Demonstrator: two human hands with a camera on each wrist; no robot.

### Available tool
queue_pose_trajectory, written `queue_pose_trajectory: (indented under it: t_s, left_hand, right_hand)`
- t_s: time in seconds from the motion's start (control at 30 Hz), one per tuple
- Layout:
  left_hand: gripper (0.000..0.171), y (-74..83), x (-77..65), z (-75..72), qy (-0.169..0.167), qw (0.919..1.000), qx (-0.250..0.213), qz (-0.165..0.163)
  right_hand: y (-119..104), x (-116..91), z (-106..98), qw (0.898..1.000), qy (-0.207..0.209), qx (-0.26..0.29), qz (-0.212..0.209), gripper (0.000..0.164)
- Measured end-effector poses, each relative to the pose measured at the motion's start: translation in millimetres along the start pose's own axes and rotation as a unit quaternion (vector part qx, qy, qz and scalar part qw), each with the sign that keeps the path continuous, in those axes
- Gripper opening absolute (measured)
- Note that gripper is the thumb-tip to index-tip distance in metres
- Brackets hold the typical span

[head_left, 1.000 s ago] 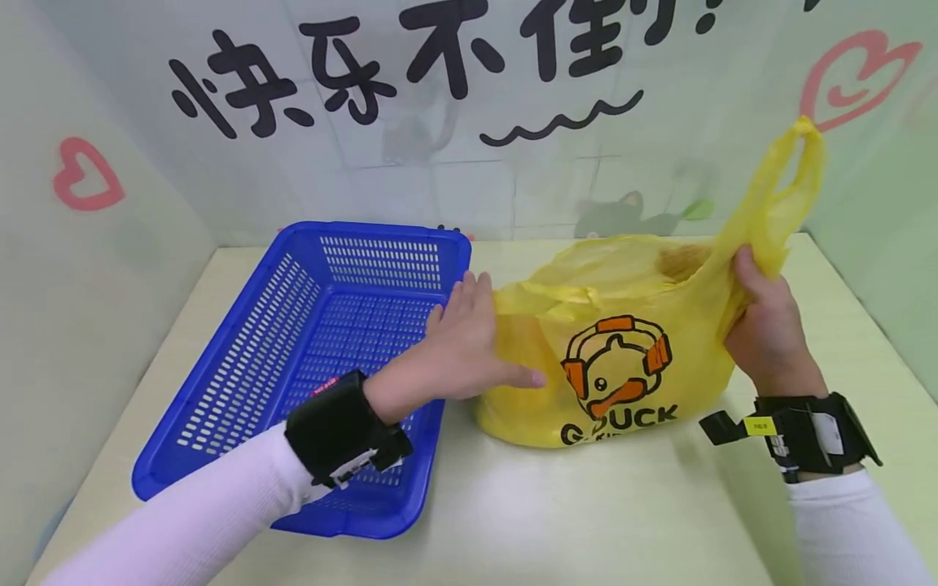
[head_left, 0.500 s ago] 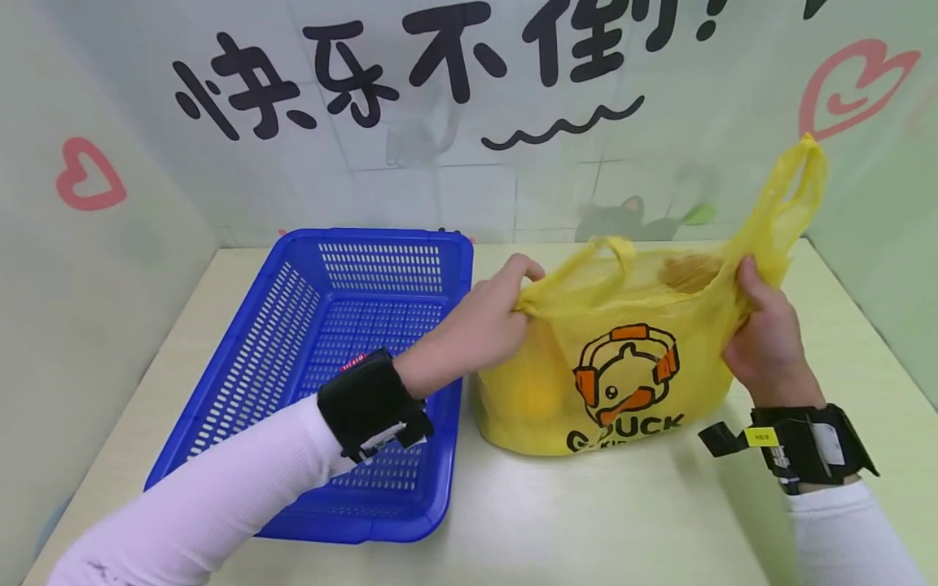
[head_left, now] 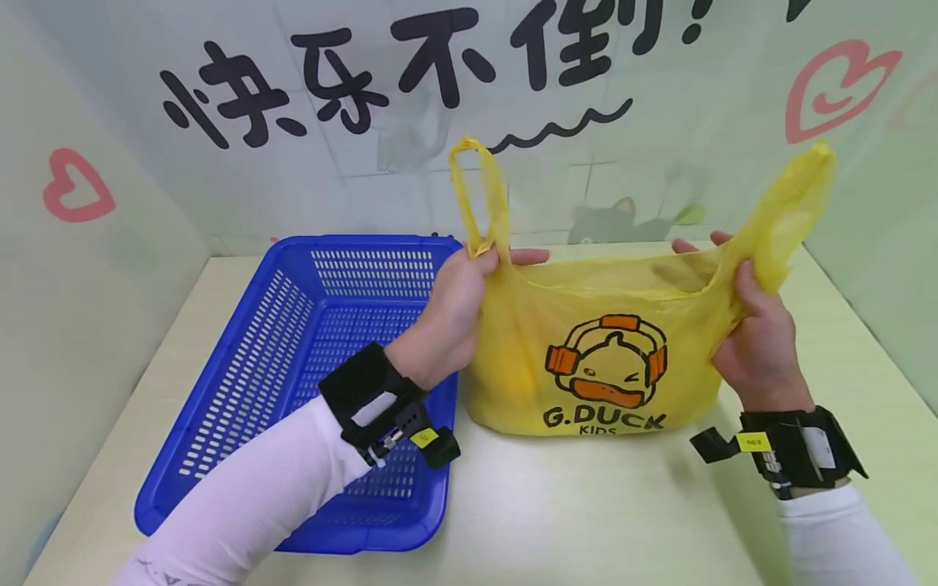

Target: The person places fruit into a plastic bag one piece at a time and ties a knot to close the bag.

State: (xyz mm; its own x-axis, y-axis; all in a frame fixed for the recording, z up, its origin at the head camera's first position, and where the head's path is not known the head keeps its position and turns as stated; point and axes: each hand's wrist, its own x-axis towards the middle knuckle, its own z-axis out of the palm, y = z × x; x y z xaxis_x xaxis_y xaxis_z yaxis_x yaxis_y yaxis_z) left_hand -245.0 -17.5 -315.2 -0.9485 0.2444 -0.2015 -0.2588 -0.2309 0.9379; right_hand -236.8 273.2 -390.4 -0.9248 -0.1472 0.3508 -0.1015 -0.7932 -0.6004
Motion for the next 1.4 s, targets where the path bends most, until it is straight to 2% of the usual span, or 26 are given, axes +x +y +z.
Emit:
queue_pose_trajectory:
  t_s: [0.13, 0.2, 0.3, 0.43, 0.5, 0.57, 0.63, 0.7, 0.8, 0.87, 0.93, 1.0, 1.1, 1.2, 1.3, 1.4]
  left_hand:
    - [0.023, -1.8, 6.1, 3.3, 0.023, 0.9984, -0.050, 0.009]
    - [0.023, -2.5, 9.3, 4.4, 0.015, 0.9972, -0.071, 0.017]
    - [0.020, -4.0, 14.0, 6.6, -0.002, 0.9931, -0.114, 0.029]
    - [0.015, -6.7, 17.0, 8.4, -0.028, 0.9852, -0.160, 0.056]
    - [0.015, -7.9, 17.3, 7.9, -0.042, 0.9839, -0.159, 0.070]
    - [0.016, -8.3, 16.8, 7.3, -0.057, 0.9857, -0.136, 0.082]
    - [0.017, -7.9, 16.5, 6.2, -0.075, 0.9883, -0.098, 0.089]
    - [0.018, -6.6, 16.7, 4.6, -0.090, 0.9898, -0.042, 0.102]
    - [0.021, -4.1, 17.7, 1.1, -0.106, 0.9858, 0.039, 0.124]
    - [0.021, -2.8, 18.6, -0.9, -0.111, 0.9837, 0.059, 0.129]
    - [0.022, -2.1, 19.6, -2.0, -0.114, 0.9849, 0.047, 0.121]
    - [0.024, -1.6, 21.0, -2.5, -0.121, 0.9866, 0.014, 0.108]
    - [0.031, -1.1, 23.1, -3.3, -0.135, 0.9856, -0.023, 0.099]
    - [0.030, -0.4, 23.0, -3.5, -0.148, 0.9834, -0.037, 0.098]
    - [0.025, -0.2, 22.1, -3.7, -0.144, 0.9834, -0.043, 0.101]
    - [0.023, 0.9, 21.3, -4.3, -0.143, 0.9829, -0.053, 0.103]
  right_hand:
    - [0.5, 0.8, 0.9, 0.998, -0.020, 0.058, -0.018, 0.033]
    - [1.4, 1.5, 1.0, 0.997, -0.043, 0.065, -0.018, 0.037]
    - [4.2, 4.3, 2.9, 0.996, -0.076, 0.038, -0.013, 0.040]
    - [8.1, 12.3, 10.1, 0.994, -0.108, -0.033, 0.011, 0.036]
    - [7.6, 16.0, 14.5, 0.988, -0.126, -0.085, 0.022, 0.034]
    - [4.3, 18.3, 18.4, 0.978, -0.147, -0.143, 0.030, 0.030]
    - [-0.5, 19.7, 22.6, 0.966, -0.155, -0.207, 0.029, 0.026]
    - [-5.0, 21.5, 25.4, 0.955, -0.153, -0.252, 0.030, 0.023]
    - [-9.0, 23.4, 26.6, 0.950, -0.135, -0.279, 0.029, 0.021]
    - [-10.2, 24.3, 25.0, 0.950, -0.137, -0.279, 0.032, 0.019]
    - [-11.5, 25.0, 22.9, 0.947, -0.157, -0.277, 0.041, 0.022]
    - [-13.9, 26.6, 21.3, 0.942, -0.193, -0.266, 0.061, 0.029]
    - [-19.0, 29.1, 22.0, 0.928, -0.233, -0.271, 0.101, 0.037]
    - [-26.1, 29.1, 25.3, 0.921, -0.227, -0.298, 0.103, 0.036]
    - [-30.6, 28.3, 28.6, 0.921, -0.211, -0.318, 0.076, 0.031]
    - [-27.5, 29.5, 29.0, 0.933, -0.217, -0.281, 0.061, 0.027]
